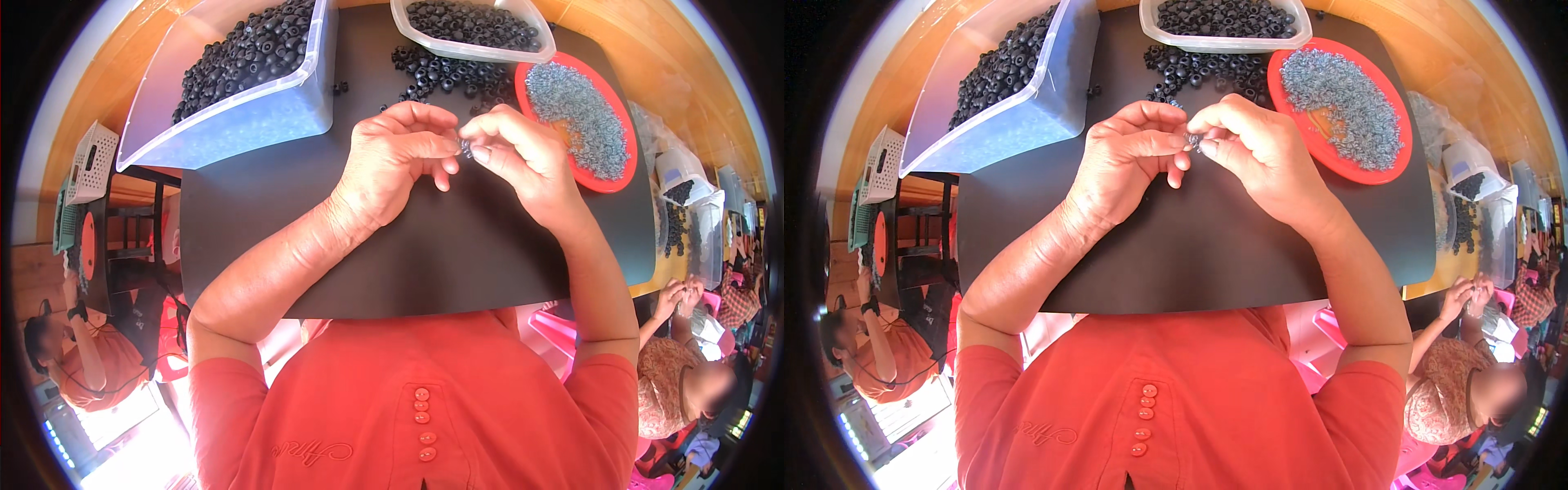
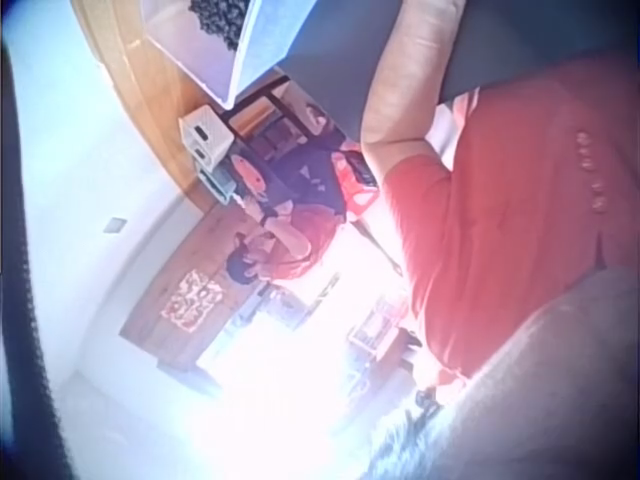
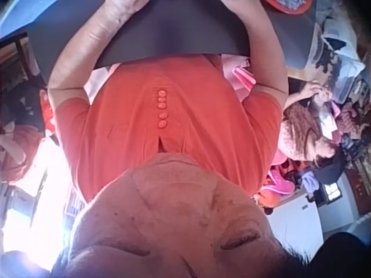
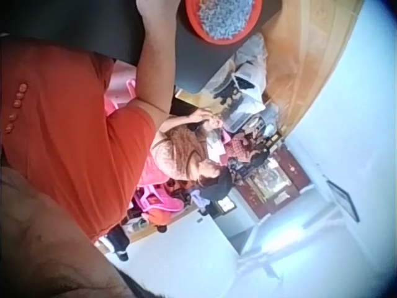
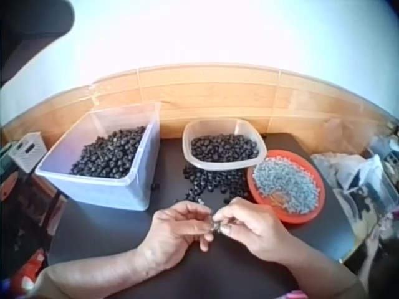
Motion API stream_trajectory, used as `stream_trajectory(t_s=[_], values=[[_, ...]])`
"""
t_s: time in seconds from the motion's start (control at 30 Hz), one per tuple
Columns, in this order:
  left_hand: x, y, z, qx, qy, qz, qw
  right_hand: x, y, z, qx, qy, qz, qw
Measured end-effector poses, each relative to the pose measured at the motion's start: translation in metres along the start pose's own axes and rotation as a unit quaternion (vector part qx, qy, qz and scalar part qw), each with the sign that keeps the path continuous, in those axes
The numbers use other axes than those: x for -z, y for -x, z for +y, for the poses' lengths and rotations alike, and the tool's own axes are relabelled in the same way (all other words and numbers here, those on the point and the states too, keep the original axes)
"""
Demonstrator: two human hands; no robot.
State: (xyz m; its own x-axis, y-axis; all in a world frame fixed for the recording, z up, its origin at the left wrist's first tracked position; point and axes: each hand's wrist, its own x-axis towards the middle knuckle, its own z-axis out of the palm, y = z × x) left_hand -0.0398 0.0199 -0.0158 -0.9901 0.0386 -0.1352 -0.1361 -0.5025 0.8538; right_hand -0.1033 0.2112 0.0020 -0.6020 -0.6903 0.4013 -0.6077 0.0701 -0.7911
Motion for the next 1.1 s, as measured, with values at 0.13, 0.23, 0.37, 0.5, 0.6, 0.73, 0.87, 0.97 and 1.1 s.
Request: stream_trajectory(t_s=[0.13,0.23,0.37,0.5,0.6,0.73,0.87,0.97,1.1], values=[[-0.003,0.0,0.001,0.006,0.027,0.022,0.999,-0.006,0.0,-0.003,-0.032,-0.04,-0.001,0.999],[-0.004,0.003,0.001,0.01,0.006,0.015,1.0,-0.007,0.001,0.001,-0.013,-0.035,0.005,0.999],[-0.003,0.004,0.002,0.005,-0.019,0.011,1.0,-0.005,0.0,0.006,0.008,-0.021,0.001,1.0],[-0.006,0.006,0.0,-0.005,-0.035,0.024,0.999,-0.003,0.001,0.001,-0.059,-0.07,0.0,0.996],[-0.011,0.01,-0.003,-0.087,-0.131,0.018,0.987,-0.005,0.002,0.0,-0.105,-0.132,0.011,0.986],[-0.009,0.011,-0.011,-0.184,-0.177,-0.021,0.967,-0.005,0.002,0.0,-0.126,-0.192,0.017,0.973],[-0.011,0.01,-0.01,-0.155,-0.184,-0.017,0.97,-0.008,0.001,0.006,-0.106,-0.191,0.054,0.974],[-0.009,0.009,-0.004,-0.108,-0.176,0.009,0.978,-0.007,0.001,0.001,-0.094,-0.128,0.053,0.986],[-0.01,0.006,0.0,-0.059,-0.18,0.029,0.981,-0.007,0.001,0.001,-0.083,-0.109,0.051,0.989]])
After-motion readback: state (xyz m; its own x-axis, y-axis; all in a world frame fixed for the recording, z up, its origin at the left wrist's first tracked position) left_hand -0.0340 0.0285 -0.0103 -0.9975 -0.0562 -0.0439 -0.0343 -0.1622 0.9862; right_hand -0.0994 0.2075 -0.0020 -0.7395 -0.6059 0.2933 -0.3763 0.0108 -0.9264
